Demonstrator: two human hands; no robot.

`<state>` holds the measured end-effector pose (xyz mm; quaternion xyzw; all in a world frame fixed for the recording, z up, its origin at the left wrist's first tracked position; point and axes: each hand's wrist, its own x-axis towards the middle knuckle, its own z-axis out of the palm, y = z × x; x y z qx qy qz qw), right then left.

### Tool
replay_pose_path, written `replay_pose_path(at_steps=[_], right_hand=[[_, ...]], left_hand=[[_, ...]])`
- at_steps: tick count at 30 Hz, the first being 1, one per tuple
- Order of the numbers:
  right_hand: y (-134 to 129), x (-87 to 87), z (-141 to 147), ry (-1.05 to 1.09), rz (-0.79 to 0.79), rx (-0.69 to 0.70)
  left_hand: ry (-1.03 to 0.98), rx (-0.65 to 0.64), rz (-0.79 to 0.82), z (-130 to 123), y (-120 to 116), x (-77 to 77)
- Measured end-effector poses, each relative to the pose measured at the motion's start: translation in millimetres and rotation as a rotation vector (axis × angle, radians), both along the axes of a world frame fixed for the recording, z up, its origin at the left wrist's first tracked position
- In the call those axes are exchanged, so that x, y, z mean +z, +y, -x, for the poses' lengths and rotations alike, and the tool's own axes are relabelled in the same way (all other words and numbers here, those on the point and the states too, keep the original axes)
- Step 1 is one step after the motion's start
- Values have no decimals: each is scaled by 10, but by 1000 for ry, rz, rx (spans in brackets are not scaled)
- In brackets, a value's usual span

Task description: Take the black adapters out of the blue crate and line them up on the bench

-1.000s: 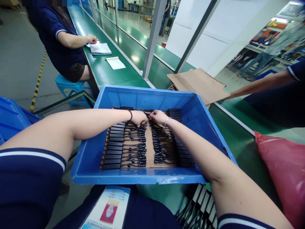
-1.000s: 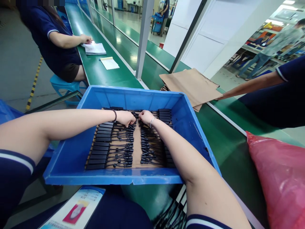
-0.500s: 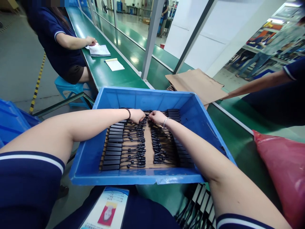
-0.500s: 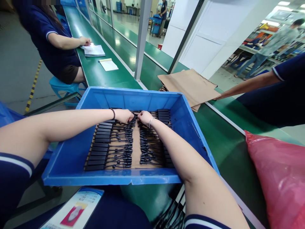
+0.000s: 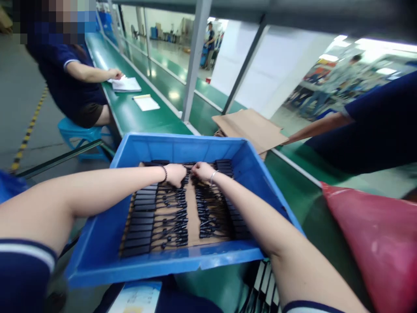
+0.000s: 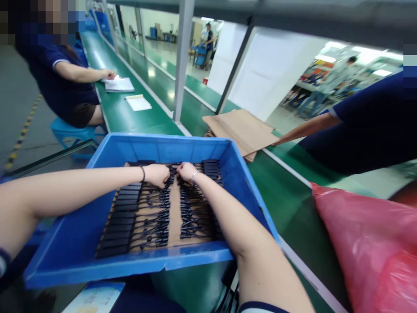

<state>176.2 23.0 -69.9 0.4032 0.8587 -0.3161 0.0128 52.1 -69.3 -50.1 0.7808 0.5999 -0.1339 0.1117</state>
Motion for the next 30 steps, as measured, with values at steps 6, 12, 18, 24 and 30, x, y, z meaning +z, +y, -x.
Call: replay_pose_path(at_steps=[6, 12, 18, 24, 30], right_hand=[[-176, 340, -125, -54, -96, -41], [-194, 323, -83, -57, -59, -35], [-78, 226, -9, -27, -39, 58], [-48, 159, 1, 12, -60, 44], [-24, 90, 11, 54, -30, 12]], left_hand=[[-70, 91, 80, 6, 15, -134], [-223, 338, 290, 50, 40, -208], [-160, 305, 318, -21, 0, -146], [-236, 328, 360, 24, 19, -332], [-285, 274, 502, 76, 49, -258]])
